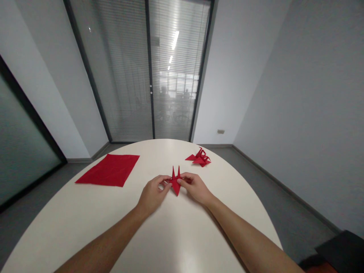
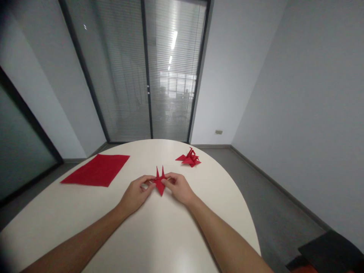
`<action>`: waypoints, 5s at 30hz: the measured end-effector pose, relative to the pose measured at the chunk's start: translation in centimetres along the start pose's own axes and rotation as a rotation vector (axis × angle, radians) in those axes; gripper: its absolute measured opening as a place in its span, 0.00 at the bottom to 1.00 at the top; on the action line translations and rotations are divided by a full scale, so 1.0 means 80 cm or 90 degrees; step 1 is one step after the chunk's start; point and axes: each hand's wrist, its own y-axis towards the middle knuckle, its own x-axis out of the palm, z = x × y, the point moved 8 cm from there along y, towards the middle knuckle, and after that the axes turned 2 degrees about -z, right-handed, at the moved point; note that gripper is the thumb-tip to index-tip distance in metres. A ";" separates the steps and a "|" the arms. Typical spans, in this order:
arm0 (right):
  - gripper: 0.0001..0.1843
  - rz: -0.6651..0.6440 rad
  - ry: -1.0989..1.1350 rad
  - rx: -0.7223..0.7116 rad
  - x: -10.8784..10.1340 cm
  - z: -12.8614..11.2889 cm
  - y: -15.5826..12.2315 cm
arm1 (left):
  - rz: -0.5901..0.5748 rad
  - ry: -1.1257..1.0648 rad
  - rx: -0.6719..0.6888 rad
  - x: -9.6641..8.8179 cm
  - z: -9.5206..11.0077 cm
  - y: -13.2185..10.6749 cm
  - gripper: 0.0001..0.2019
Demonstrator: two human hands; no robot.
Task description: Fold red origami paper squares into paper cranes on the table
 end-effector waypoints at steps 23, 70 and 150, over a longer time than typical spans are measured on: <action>0.18 -0.035 -0.006 0.024 0.007 -0.014 -0.003 | -0.001 0.016 -0.020 0.001 -0.012 0.002 0.13; 0.06 0.091 -0.195 -0.085 -0.024 -0.027 -0.007 | 0.035 0.122 0.001 -0.005 -0.008 0.001 0.09; 0.21 0.072 -0.134 -0.043 -0.014 -0.024 -0.010 | 0.090 -0.092 0.011 -0.015 -0.007 0.004 0.09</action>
